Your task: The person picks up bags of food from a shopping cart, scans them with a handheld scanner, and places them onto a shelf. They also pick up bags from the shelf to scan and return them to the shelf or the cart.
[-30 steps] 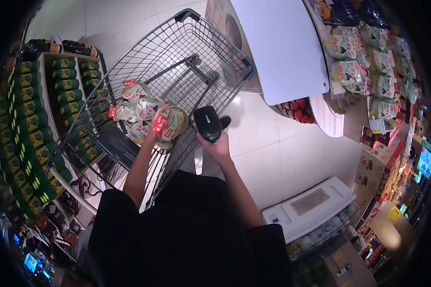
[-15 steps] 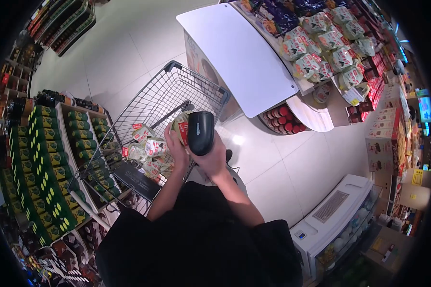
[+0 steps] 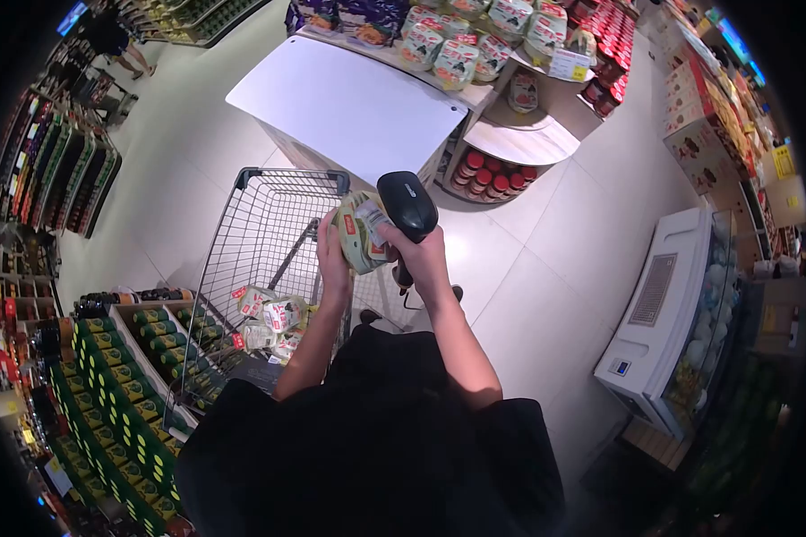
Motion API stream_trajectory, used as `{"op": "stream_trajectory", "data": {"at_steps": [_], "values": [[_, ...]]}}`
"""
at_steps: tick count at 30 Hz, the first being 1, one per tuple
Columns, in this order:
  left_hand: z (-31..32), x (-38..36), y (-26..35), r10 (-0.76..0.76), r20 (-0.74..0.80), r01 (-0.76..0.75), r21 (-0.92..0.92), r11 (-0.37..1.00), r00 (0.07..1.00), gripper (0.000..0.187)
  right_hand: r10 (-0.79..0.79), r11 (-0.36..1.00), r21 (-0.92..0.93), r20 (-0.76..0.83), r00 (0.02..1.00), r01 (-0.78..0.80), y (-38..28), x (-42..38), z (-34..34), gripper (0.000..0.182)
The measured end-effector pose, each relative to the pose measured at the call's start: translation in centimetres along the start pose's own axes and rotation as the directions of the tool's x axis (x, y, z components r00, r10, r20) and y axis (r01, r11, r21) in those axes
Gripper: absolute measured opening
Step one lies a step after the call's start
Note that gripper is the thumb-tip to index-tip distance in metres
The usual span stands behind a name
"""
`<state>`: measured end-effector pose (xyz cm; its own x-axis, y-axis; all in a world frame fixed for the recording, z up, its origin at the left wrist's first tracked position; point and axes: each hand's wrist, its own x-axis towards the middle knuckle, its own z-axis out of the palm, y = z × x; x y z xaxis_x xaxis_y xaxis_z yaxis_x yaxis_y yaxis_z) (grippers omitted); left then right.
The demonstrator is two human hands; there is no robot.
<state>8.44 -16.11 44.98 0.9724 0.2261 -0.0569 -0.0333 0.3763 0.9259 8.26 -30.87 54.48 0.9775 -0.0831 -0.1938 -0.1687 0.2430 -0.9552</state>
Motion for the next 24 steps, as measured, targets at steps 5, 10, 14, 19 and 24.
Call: {"op": "stream_trajectory", "data": {"at_steps": [5, 10, 14, 19, 24], "values": [[5.7, 0.2, -2.9, -0.043, 0.08, 0.03, 0.156, 0.987, 0.996, 0.041, -0.129, 0.992, -0.037, -0.221, 0.967, 0.124, -0.9, -0.2, -6.5, 0.018], [14.6, 0.1, -6.2, -0.104, 0.154, 0.093, 0.076, 0.993, 0.983, 0.041, -0.46, 0.878, -0.271, -0.255, 0.851, 0.394, -3.3, -0.4, -15.0, 0.022], [22.0, -0.2, -8.1, -0.128, 0.152, 0.097, 0.199, 0.975, 0.98, 0.041, -0.481, 0.834, -0.369, -0.119, 0.869, 0.41, -5.4, -1.8, -22.4, 0.027], [28.7, -0.3, -11.1, -0.135, 0.176, 0.094, 0.225, 0.97, 0.975, 0.042, -0.378, 0.858, -0.377, -0.006, 0.926, 0.348, -7.9, -3.7, -29.1, 0.029], [32.4, -0.3, -14.2, -0.176, 0.217, 0.139, 0.176, 0.975, 0.96, 0.043, -0.373, 0.873, -0.373, -0.094, 0.923, 0.314, -9.4, -4.2, -32.4, 0.028]]}}
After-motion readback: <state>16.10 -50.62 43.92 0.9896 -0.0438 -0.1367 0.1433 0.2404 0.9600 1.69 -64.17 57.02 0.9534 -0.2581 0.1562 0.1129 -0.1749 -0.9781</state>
